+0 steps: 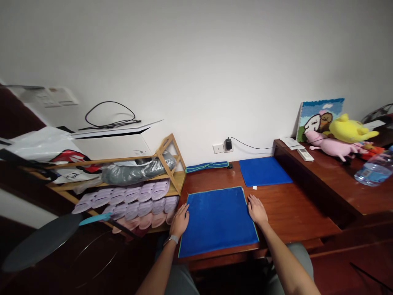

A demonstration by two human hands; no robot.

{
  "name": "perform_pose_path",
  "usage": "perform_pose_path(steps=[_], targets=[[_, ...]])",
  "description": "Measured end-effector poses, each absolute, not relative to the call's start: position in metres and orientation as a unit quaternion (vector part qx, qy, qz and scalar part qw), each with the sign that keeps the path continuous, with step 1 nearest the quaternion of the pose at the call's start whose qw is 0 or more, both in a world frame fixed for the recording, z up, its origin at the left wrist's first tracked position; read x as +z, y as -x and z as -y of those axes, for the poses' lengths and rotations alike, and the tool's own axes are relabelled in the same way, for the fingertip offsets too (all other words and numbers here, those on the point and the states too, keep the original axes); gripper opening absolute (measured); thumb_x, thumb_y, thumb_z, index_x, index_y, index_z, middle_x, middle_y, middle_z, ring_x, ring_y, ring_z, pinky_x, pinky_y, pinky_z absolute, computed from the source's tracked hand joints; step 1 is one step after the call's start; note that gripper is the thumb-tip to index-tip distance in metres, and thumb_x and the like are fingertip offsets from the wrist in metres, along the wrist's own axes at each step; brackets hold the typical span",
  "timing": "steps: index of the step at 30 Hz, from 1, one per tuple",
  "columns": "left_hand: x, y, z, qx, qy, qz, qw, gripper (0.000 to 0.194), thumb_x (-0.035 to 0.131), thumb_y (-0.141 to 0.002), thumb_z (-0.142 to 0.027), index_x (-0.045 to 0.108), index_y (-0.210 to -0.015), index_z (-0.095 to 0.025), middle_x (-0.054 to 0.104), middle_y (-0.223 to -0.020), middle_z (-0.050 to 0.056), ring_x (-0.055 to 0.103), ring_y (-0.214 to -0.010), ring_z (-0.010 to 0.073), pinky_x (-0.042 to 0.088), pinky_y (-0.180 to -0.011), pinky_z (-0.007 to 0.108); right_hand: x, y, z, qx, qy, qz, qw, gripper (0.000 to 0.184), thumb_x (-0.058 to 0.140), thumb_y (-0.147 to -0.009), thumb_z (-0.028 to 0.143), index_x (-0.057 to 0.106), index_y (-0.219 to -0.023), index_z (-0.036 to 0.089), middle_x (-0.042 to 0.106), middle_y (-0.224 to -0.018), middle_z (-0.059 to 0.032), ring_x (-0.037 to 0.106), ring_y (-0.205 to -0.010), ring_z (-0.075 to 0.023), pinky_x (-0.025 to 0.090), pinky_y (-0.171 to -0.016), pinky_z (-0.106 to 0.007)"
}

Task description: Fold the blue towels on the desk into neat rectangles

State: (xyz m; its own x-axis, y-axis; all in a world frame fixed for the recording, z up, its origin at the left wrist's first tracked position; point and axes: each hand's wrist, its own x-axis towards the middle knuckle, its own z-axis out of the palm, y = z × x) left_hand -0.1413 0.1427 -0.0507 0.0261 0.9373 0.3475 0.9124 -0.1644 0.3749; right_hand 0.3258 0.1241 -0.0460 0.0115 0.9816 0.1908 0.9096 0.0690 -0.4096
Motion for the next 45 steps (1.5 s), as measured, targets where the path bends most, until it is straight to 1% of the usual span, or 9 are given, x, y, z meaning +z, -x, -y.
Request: perform_pose_path(steps=[5,10,15,18,24,29,35,45], targets=[[-0.0508,0.1407,-0.1425,0.266,-0.716,-0.645,0.025,0.049,0.04,-0.099,-0.025,0.065,-0.14,-0.02,0.063,-0.15,0.009,0.054,-0.143,0.0245,0.04,-0.124,0.046,-0.0479,-0.3262,-0.1249,0.09,0.674,0.694,0.236,0.057,0.03,-0.103,0.032,0.059,-0.148,0.012,0.052,-0.158,-0.0137,0.044,-0.15,-0.0239,0.027,-0.128,-0.045],[-0.0508,0.1407,-0.1429,0.266,-0.714,-0.647,0.024,0.048,0.04,-0.099,-0.024,0.065,-0.14,-0.021,0.063,-0.15,0.008,0.054,-0.143,0.0241,0.04,-0.123,0.046,-0.0504,-0.3272,-0.1262,0.089,0.674,0.695,0.234,0.056,0.031,-0.103,0.031,0.058,-0.148,0.013,0.052,-0.158,-0.0127,0.044,-0.15,-0.0234,0.027,-0.128,-0.045],[-0.0512,0.1405,-0.1425,0.267,-0.712,-0.649,0.021,0.048,0.042,-0.099,-0.025,0.064,-0.141,-0.022,0.064,-0.149,0.007,0.054,-0.143,0.024,0.041,-0.123,0.046,-0.0535,-0.328,-0.127,0.077,0.673,0.7,0.227,0.058,0.028,-0.104,0.033,0.058,-0.148,0.011,0.052,-0.158,-0.0136,0.043,-0.15,-0.0232,0.026,-0.129,-0.043],[-0.0514,0.1405,-0.1427,0.267,-0.714,-0.647,0.019,0.048,0.04,-0.099,-0.025,0.065,-0.14,-0.021,0.064,-0.149,0.008,0.054,-0.143,0.0239,0.041,-0.123,0.046,-0.0547,-0.3283,-0.1272,0.075,0.673,0.7,0.226,0.058,0.027,-0.104,0.032,0.058,-0.148,0.009,0.052,-0.158,-0.014,0.043,-0.15,-0.0234,0.026,-0.129,-0.043],[-0.0523,0.141,-0.1434,0.267,-0.713,-0.648,0.019,0.048,0.041,-0.098,-0.025,0.065,-0.139,-0.022,0.064,-0.149,0.007,0.054,-0.142,0.0236,0.041,-0.123,0.045,-0.0541,-0.328,-0.1268,0.075,0.672,0.7,0.23,0.057,0.029,-0.104,0.031,0.058,-0.147,0.009,0.052,-0.158,-0.0148,0.044,-0.15,-0.0237,0.026,-0.129,-0.043],[-0.0519,0.1415,-0.1427,0.265,-0.712,-0.65,0.021,0.048,0.039,-0.1,-0.027,0.065,-0.139,-0.019,0.063,-0.15,0.01,0.054,-0.143,0.024,0.041,-0.123,0.043,-0.0528,-0.3274,-0.1268,0.077,0.674,0.7,0.223,0.057,0.028,-0.104,0.032,0.058,-0.148,0.01,0.052,-0.158,-0.0132,0.044,-0.15,-0.0238,0.026,-0.129,-0.043],[-0.0511,0.1421,-0.143,0.264,-0.711,-0.651,0.025,0.046,0.043,-0.1,-0.031,0.065,-0.139,-0.021,0.063,-0.149,0.009,0.054,-0.143,0.0245,0.043,-0.121,0.045,-0.051,-0.3267,-0.1258,0.078,0.672,0.699,0.23,0.058,0.027,-0.104,0.032,0.058,-0.148,0.007,0.052,-0.158,-0.0151,0.044,-0.15,-0.0247,0.026,-0.129,-0.045],[-0.0472,0.1418,-0.1418,0.271,-0.712,-0.647,0.029,0.046,0.044,-0.099,-0.033,0.066,-0.137,-0.02,0.065,-0.148,0.011,0.056,-0.141,0.0254,0.044,-0.121,0.046,-0.0485,-0.325,-0.125,0.077,0.673,0.699,0.229,0.059,0.027,-0.104,0.033,0.058,-0.147,0.007,0.052,-0.158,-0.0147,0.043,-0.15,-0.0247,0.026,-0.129,-0.044]])
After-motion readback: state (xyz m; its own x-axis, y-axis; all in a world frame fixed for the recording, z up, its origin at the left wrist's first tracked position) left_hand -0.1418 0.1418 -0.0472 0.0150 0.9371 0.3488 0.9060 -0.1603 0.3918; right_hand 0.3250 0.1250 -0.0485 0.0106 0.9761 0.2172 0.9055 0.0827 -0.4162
